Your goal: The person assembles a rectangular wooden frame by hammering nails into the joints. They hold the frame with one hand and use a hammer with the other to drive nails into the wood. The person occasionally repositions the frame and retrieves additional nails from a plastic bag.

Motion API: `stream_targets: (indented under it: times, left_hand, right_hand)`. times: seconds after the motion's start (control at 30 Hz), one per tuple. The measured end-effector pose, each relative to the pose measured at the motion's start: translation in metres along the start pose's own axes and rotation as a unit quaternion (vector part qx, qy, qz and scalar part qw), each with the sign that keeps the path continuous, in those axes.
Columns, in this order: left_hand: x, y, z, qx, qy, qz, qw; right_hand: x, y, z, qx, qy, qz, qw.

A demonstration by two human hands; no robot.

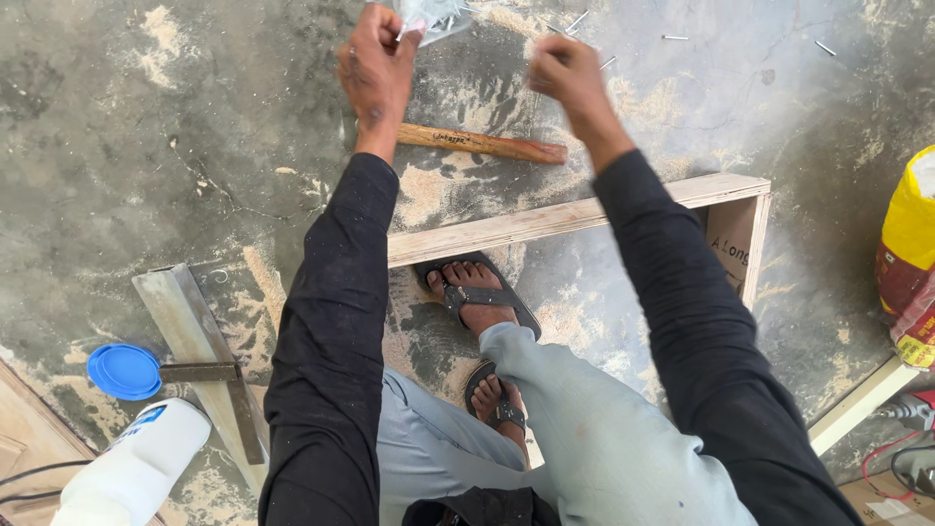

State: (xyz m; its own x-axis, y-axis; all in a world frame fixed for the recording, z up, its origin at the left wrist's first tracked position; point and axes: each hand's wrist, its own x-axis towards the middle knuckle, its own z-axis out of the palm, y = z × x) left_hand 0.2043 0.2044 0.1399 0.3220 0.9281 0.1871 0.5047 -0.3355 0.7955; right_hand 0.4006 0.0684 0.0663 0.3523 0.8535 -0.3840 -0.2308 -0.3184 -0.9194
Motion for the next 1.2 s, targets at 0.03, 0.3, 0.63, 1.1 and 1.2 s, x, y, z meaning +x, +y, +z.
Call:
stream_targets:
  times: [0.03,0.3,0.63,1.1,1.2]
  left_hand:
    - [-0.002,0.002,-0.001,0.003,-0.001,0.010,1.000]
    - [-0.029,0.013,-0.014,0.015,-0.018,0.068,0.997]
    - [-0.044,0.004,-0.017,-0.061,-0.038,0.001,0.997]
    - [-0.044,-0.017,-0.010,0.071,0.024,0.139,0.987]
    - [-0.044,-0.033,-0.021,0.151,0.042,0.225,0.962]
  right_hand:
    - [0.007,-0.006,0.019,0.009,-0.011,0.005,1.000]
    - [0.025,-0.031,0.122,0.196,0.062,-0.060,0.977]
    - [-0.014,-0.011,0.133,-0.009,0.102,-0.289,0.952]
    - [-0.006,0.000,0.098,-0.454,0.022,-0.250,0.855]
    - [-0.022,-0.012,0.082,-0.520,0.001,-0.259,0.814]
